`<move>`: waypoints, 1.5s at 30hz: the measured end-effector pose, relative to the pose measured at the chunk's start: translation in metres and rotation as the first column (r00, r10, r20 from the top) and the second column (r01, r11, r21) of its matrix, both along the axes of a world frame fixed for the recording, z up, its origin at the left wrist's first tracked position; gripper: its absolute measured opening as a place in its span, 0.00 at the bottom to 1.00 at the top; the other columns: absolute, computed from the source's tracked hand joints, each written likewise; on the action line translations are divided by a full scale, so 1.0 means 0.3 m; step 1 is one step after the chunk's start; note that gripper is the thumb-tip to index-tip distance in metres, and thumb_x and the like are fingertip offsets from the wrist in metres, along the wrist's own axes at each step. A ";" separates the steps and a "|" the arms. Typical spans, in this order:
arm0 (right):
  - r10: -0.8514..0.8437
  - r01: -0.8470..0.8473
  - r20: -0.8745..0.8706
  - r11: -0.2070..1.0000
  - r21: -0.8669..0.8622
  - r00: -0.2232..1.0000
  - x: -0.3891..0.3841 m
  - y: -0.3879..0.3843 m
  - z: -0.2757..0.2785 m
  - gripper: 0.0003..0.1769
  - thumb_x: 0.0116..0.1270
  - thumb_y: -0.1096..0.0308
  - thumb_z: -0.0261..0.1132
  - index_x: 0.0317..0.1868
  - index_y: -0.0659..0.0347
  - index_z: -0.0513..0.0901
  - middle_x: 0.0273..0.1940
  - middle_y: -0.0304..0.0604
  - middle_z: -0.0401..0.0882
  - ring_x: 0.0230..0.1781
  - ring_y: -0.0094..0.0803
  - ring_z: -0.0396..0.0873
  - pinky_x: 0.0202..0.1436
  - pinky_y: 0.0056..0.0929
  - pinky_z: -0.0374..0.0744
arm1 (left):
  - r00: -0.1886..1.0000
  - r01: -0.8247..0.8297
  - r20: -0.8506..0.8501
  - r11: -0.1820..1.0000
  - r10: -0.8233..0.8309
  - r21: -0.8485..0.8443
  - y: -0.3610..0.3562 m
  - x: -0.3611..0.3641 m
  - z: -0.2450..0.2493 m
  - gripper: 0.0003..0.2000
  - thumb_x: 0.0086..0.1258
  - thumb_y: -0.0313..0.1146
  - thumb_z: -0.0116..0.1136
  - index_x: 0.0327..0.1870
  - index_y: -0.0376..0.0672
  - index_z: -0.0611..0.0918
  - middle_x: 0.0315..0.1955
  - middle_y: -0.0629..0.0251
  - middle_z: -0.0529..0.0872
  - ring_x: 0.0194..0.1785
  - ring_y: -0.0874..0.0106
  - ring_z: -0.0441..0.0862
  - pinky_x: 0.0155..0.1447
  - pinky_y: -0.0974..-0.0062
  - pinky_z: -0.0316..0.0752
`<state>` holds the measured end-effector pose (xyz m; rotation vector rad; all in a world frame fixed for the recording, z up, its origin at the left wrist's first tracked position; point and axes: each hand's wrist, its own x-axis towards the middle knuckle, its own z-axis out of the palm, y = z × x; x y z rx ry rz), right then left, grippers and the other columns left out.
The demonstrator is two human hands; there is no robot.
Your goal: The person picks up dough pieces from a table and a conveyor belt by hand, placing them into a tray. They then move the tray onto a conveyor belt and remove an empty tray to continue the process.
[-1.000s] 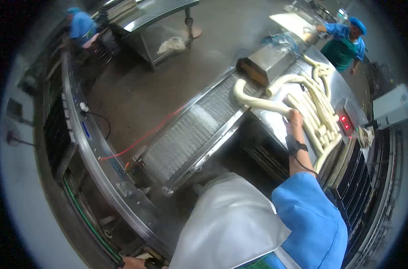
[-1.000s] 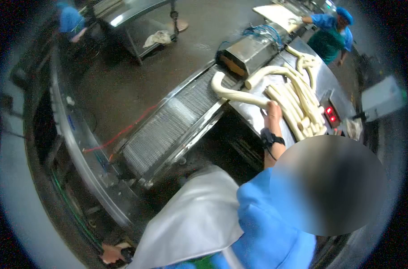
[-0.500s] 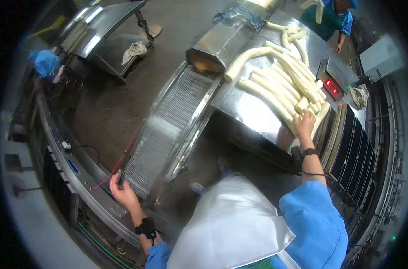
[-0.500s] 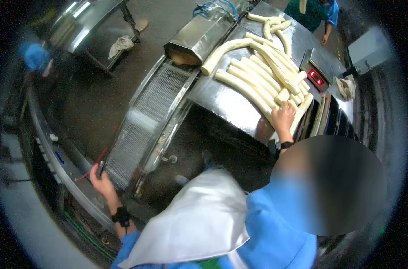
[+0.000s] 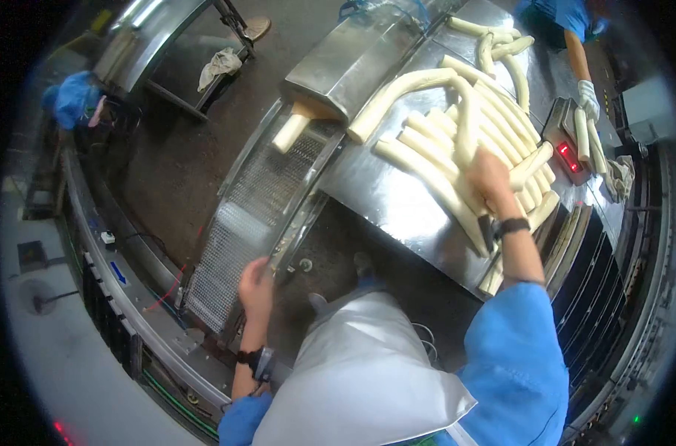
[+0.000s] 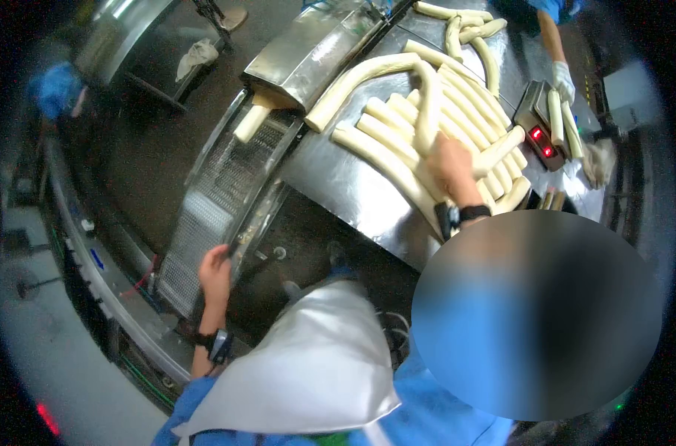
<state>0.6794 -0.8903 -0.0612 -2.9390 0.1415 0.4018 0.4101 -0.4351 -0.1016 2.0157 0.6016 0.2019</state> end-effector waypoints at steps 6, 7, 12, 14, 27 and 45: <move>0.084 -0.111 0.244 0.989 0.102 0.966 -0.167 -0.058 -0.081 0.23 0.47 0.68 0.62 0.47 0.64 0.74 0.46 0.58 0.76 0.48 0.53 0.73 0.53 0.44 0.73 | 0.922 0.322 -0.024 0.799 -0.387 -0.507 -0.396 0.279 0.041 0.18 0.61 0.15 0.52 0.53 0.36 0.76 0.49 0.60 0.81 0.55 0.70 0.78 0.61 0.73 0.72; 0.033 -0.071 0.350 0.993 0.097 0.936 -0.171 -0.083 -0.088 0.23 0.47 0.69 0.62 0.46 0.66 0.75 0.48 0.59 0.74 0.49 0.54 0.71 0.56 0.43 0.71 | 0.894 0.358 -0.026 0.749 -0.447 -0.557 -0.450 0.305 0.049 0.17 0.61 0.15 0.53 0.52 0.36 0.76 0.48 0.61 0.82 0.55 0.71 0.78 0.60 0.74 0.72; -0.140 0.106 0.333 0.987 0.120 0.933 -0.121 -0.123 -0.135 0.29 0.45 0.63 0.66 0.48 0.69 0.75 0.47 0.63 0.72 0.51 0.54 0.69 0.60 0.42 0.68 | 0.808 0.453 0.005 0.616 -0.589 -0.644 -0.561 0.350 0.017 0.15 0.64 0.17 0.53 0.53 0.36 0.76 0.48 0.61 0.81 0.55 0.72 0.78 0.60 0.75 0.72; -0.149 0.133 0.374 0.989 0.070 0.915 -0.129 -0.074 -0.127 0.30 0.44 0.63 0.66 0.50 0.69 0.74 0.48 0.65 0.71 0.51 0.55 0.69 0.60 0.42 0.68 | 0.794 0.458 0.003 0.595 -0.608 -0.661 -0.540 0.336 0.009 0.15 0.65 0.18 0.53 0.53 0.36 0.76 0.49 0.62 0.80 0.56 0.72 0.77 0.61 0.75 0.71; -0.165 0.224 -0.259 0.950 0.219 0.952 -0.127 -0.012 -0.120 0.26 0.43 0.52 0.72 0.28 0.72 0.84 0.23 0.51 0.82 0.21 0.37 0.81 0.29 0.32 0.79 | 0.800 0.233 -0.121 0.491 -0.587 -0.839 -0.596 0.310 -0.086 0.27 0.64 0.23 0.56 0.65 0.37 0.64 0.56 0.56 0.73 0.56 0.69 0.75 0.60 0.73 0.71; 0.025 0.810 -0.834 -0.259 0.527 0.551 -0.393 -0.012 -0.308 0.19 0.58 0.72 0.68 0.49 0.69 0.78 0.45 0.51 0.81 0.44 0.38 0.82 0.51 0.37 0.81 | 0.953 0.063 0.021 0.132 -0.304 -0.989 -0.647 0.389 -0.025 0.29 0.67 0.28 0.58 0.66 0.35 0.60 0.60 0.56 0.71 0.64 0.68 0.69 0.67 0.69 0.64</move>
